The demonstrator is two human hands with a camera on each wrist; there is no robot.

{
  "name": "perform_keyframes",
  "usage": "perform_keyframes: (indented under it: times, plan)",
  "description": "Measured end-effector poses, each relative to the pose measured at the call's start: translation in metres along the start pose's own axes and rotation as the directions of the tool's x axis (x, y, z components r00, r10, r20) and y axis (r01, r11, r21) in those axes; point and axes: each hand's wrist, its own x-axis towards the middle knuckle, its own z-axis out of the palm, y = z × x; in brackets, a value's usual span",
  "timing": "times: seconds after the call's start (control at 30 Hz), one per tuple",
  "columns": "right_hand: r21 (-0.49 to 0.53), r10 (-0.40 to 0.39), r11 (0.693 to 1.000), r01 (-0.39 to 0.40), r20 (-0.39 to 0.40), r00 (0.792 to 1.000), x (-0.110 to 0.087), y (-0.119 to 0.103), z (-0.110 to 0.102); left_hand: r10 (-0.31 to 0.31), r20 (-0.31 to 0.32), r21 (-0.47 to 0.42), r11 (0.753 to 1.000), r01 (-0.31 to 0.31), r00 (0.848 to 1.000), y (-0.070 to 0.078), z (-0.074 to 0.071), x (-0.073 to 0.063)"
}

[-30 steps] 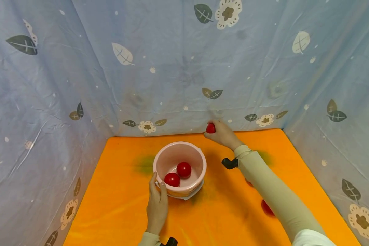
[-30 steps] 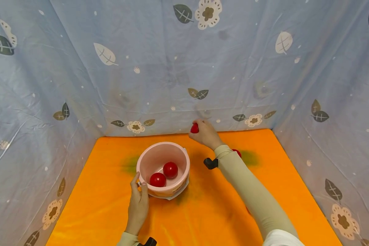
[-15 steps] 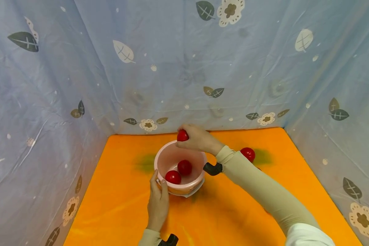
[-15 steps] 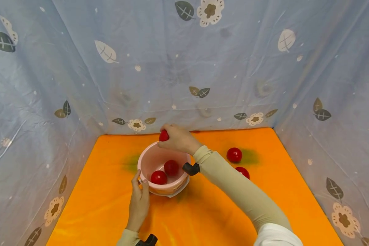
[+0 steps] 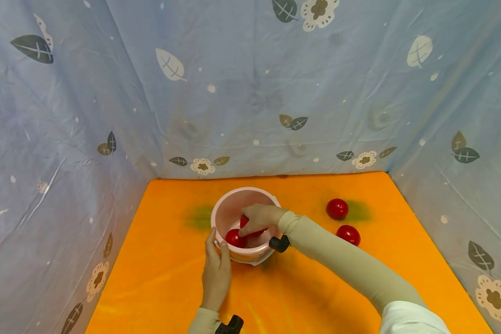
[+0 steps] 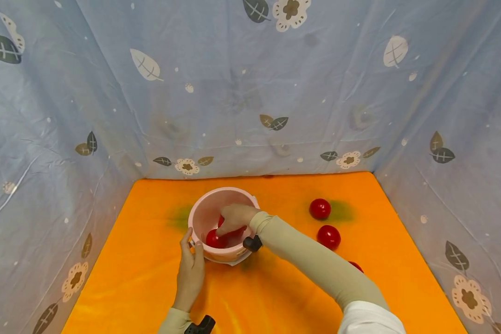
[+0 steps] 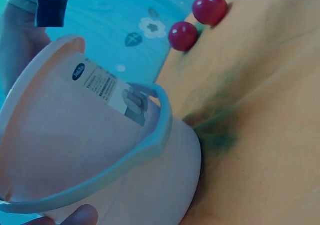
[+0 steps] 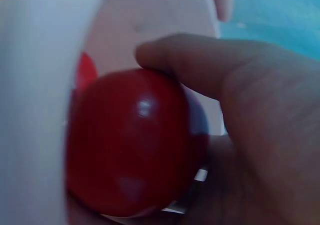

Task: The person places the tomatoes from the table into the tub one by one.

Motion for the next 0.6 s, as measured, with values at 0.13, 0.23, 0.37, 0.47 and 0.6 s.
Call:
perform_keyframes:
  times: [0.13, 0.23, 0.37, 0.47, 0.6]
  plan:
    - [-0.045, 0.036, 0.998, -0.032, 0.078, 0.996, 0.003, 0.002, 0.007, 0.004, -0.005, -0.006, 1.000, -0.004, 1.000, 0.000, 0.000, -0.001]
    - [-0.125, 0.049, 0.992, -0.032, 0.139, 0.989, 0.004, 0.004, 0.010, 0.011, -0.005, -0.015, 1.000, -0.011, 1.000, 0.001, 0.000, -0.001]
    - [-0.201, 0.081, 0.979, -0.035, 0.226, 0.971, 0.006, 0.005, 0.014, 0.012, -0.008, -0.014, 1.000, -0.012, 1.000, 0.001, 0.000, -0.002]
    - [-0.243, 0.095, 0.969, -0.034, 0.242, 0.966, 0.008, 0.004, 0.020, 0.015, -0.015, -0.008, 1.000, -0.015, 1.000, 0.001, 0.000, -0.003]
    - [-0.391, 0.079, 0.920, 0.000, 0.187, 0.979, 0.010, 0.002, 0.033, 0.016, -0.024, -0.008, 1.000, -0.016, 1.000, 0.000, 0.000, -0.004]
